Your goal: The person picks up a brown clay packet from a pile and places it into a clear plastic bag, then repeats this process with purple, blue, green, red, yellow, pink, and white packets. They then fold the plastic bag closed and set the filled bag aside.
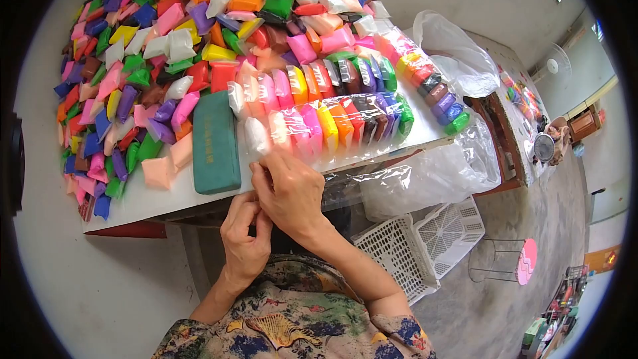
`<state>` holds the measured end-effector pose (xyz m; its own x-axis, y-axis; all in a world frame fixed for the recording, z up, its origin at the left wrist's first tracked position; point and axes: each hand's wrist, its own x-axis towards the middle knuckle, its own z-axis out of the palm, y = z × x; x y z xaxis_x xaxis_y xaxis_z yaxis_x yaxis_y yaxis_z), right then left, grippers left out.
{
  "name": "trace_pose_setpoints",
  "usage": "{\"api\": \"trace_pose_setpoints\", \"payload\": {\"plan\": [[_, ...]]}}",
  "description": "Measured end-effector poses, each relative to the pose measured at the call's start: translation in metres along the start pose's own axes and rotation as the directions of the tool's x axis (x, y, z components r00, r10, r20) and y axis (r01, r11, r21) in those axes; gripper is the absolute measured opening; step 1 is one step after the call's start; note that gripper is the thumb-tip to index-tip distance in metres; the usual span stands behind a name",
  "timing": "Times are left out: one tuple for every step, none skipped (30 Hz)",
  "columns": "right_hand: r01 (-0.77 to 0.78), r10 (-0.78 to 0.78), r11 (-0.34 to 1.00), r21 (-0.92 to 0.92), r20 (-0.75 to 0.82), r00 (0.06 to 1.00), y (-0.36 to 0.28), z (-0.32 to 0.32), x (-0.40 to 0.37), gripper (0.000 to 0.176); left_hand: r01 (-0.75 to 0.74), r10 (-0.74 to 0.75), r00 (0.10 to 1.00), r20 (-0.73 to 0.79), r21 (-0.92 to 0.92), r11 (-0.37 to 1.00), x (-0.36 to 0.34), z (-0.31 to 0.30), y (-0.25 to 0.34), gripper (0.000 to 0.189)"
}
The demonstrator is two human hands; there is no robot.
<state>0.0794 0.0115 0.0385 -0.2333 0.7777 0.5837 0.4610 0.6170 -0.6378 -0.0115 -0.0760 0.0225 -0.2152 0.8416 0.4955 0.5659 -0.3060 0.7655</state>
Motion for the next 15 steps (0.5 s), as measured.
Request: {"api": "trace_pose_setpoints", "payload": {"plan": [[-0.005,0.005,1.0,0.0,0.007,1.0,0.001,-0.003,-0.001,0.017,-0.02,0.02,1.0,-0.009,0.022,1.0,0.0,0.001,-0.001,0.009],[-0.005,0.005,1.0,-0.007,0.013,1.0,0.001,-0.005,-0.002,0.017,-0.041,0.042,0.999,-0.017,0.043,0.998,-0.001,0.002,-0.002,0.009],[-0.004,0.004,1.0,-0.015,0.019,1.0,0.001,-0.008,-0.003,0.016,-0.062,0.064,0.998,-0.025,0.066,0.996,-0.001,0.002,-0.003,0.009],[-0.003,0.004,1.0,-0.022,0.025,1.0,0.001,-0.011,-0.004,0.016,-0.061,0.063,0.998,-0.024,0.062,0.996,-0.001,0.002,-0.002,0.009],[-0.006,0.006,1.0,-0.013,0.016,1.0,0.002,-0.013,-0.006,0.016,-0.061,0.063,0.998,-0.024,0.059,0.996,0.0,0.001,-0.001,0.009],[-0.008,0.009,1.0,-0.005,0.006,1.0,0.002,-0.016,-0.008,0.016,-0.062,0.063,0.998,-0.022,0.056,0.997,0.0,0.001,0.001,0.009],[-0.011,0.011,1.0,0.004,-0.004,1.0,0.003,-0.018,-0.01,0.015,0.024,-0.024,0.999,-0.024,0.005,1.0,-0.001,0.0,0.003,0.01],[-0.015,0.014,1.0,-0.027,-0.027,1.0,0.002,-0.023,-0.011,0.015,0.111,-0.112,0.993,-0.022,-0.046,0.993,-0.004,-0.001,0.005,0.012],[-0.02,0.017,0.998,-0.058,-0.051,0.999,0.001,-0.028,-0.011,0.015,0.196,-0.199,0.98,-0.015,-0.096,0.976,-0.005,0.0,0.007,0.013],[-0.026,0.02,0.996,-0.088,-0.076,0.997,0.001,-0.033,-0.012,0.015,0.224,-0.229,0.973,-0.018,-0.139,0.965,-0.006,0.001,0.007,0.015],[-0.047,0.036,0.993,-0.105,-0.098,0.995,0.001,-0.037,-0.013,0.015,0.251,-0.258,0.966,-0.02,-0.182,0.951,-0.007,0.003,0.006,0.018],[-0.066,0.052,0.99,-0.123,-0.12,0.991,0.002,-0.04,-0.014,0.015,0.277,-0.289,0.957,-0.023,-0.224,0.934,-0.008,0.005,0.007,0.02],[-0.087,0.067,0.986,-0.14,-0.142,0.988,0.003,-0.044,-0.015,0.015,0.274,-0.289,0.957,-0.033,-0.227,0.934,-0.006,0.006,0.008,0.022],[-0.073,0.047,0.982,-0.175,-0.151,0.987,0.005,-0.047,-0.017,0.017,0.271,-0.288,0.957,-0.043,-0.231,0.934,-0.004,0.008,0.01,0.023],[-0.077,0.044,0.975,-0.208,-0.158,0.986,0.008,-0.049,-0.018,0.018,0.267,-0.286,0.957,-0.053,-0.234,0.935,-0.002,0.01,0.012,0.025]]}}
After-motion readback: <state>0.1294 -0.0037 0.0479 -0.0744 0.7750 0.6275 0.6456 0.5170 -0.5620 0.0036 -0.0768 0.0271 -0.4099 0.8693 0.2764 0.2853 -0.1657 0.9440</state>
